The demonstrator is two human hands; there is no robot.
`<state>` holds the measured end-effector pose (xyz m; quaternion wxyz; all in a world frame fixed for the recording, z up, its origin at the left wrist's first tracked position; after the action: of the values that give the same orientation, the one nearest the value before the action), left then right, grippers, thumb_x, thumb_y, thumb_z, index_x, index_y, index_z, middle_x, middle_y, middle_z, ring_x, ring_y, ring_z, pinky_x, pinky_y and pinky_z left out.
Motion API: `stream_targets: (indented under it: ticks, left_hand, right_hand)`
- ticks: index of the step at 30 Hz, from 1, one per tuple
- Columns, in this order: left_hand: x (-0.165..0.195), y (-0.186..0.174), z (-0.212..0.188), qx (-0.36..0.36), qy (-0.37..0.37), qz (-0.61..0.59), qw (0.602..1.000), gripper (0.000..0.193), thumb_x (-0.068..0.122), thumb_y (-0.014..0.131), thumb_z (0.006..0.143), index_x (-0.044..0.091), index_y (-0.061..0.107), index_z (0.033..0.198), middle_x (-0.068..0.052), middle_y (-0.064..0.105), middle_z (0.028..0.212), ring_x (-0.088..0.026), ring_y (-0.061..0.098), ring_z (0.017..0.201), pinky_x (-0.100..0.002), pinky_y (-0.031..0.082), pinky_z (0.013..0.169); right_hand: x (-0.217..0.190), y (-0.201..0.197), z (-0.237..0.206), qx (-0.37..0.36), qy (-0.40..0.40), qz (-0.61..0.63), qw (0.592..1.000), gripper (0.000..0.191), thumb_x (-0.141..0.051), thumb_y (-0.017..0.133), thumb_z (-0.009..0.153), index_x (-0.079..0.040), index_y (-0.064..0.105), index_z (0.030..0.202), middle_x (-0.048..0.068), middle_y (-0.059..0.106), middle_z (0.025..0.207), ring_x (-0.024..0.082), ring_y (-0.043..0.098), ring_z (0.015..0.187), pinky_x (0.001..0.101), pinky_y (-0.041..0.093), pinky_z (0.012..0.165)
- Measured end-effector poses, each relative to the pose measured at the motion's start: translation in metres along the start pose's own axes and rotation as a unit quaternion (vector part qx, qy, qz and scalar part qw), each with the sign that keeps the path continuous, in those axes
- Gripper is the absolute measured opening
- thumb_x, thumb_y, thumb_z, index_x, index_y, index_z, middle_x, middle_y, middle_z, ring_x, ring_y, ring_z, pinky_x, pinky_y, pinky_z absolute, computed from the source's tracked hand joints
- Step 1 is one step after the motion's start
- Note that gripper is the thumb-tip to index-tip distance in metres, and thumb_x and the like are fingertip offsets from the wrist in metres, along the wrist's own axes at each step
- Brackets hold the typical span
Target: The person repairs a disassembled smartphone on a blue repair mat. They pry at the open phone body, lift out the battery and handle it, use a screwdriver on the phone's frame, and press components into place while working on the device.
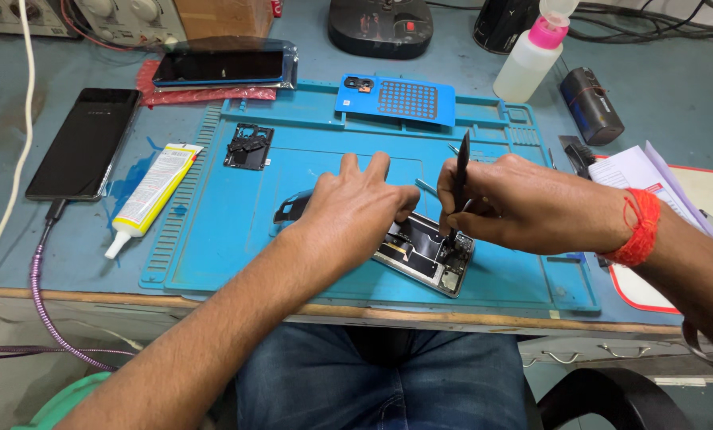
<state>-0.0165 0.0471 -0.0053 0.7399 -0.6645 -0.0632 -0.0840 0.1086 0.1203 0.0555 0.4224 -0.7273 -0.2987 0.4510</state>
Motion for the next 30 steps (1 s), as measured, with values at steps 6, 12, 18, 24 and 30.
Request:
stream_targets:
  ticks: [6,12,18,24,30]
  left_hand:
    - [-0.005,0.005,-0.001,0.031,-0.004,-0.013,0.999,0.017,0.015,0.063,0.09,0.022,0.073,0.101,-0.013,0.054,0.114,-0.039,0.055,0.104,-0.049,0.052,0.078]
    - [-0.017,0.005,0.004,0.077,-0.017,-0.087,0.993,0.04,0.013,0.077,0.073,0.018,0.063,0.11,-0.011,0.056,0.112,-0.037,0.057,0.105,-0.051,0.05,0.081]
    - [-0.032,0.006,0.005,0.065,-0.024,-0.11,0.992,0.049,0.022,0.085,0.067,0.022,0.061,0.111,-0.009,0.056,0.112,-0.036,0.057,0.108,-0.05,0.048,0.085]
    - [-0.044,0.0,0.016,-0.008,-0.072,-0.121,0.99,0.055,0.026,0.085,0.069,0.028,0.06,0.119,-0.004,0.058,0.115,-0.029,0.058,0.116,-0.047,0.047,0.093]
    - [-0.042,-0.002,0.017,-0.03,-0.087,-0.126,0.988,0.056,0.03,0.085,0.071,0.028,0.06,0.12,-0.003,0.06,0.118,-0.026,0.058,0.12,-0.045,0.048,0.096]
  right_hand:
    - [0.003,0.001,0.0,0.011,-0.034,0.029,0.999,0.016,-0.013,0.066,0.087,-0.009,0.055,0.098,0.005,0.079,0.076,0.018,0.073,0.067,0.0332,0.058,0.058]
    - [0.026,0.005,-0.007,0.027,-0.019,0.075,0.997,0.015,-0.014,0.068,0.088,-0.007,0.058,0.096,0.005,0.081,0.086,0.018,0.076,0.079,0.0323,0.06,0.063]
    - [0.029,0.034,-0.021,0.156,-0.17,0.193,0.954,0.009,-0.001,0.07,0.091,0.0,0.072,0.099,0.013,0.08,0.108,0.022,0.078,0.099,0.032,0.064,0.089]
    - [0.032,0.041,-0.017,0.225,-0.232,0.164,0.932,0.019,0.001,0.073,0.089,-0.002,0.076,0.108,0.014,0.078,0.118,0.024,0.075,0.107,0.0322,0.061,0.094]
    - [0.028,0.046,-0.013,0.237,-0.248,0.146,0.928,0.018,-0.002,0.075,0.088,-0.006,0.077,0.106,0.011,0.079,0.111,0.019,0.079,0.096,0.0279,0.063,0.082]
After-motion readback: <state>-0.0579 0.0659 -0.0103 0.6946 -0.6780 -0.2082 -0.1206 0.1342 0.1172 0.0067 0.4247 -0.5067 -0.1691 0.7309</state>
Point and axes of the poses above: each hand's wrist, its own z-axis towards the middle knuckle, its own y-axis out of the palm, x = y × z, the point moved 5 cm from there along z, towards the middle knuckle
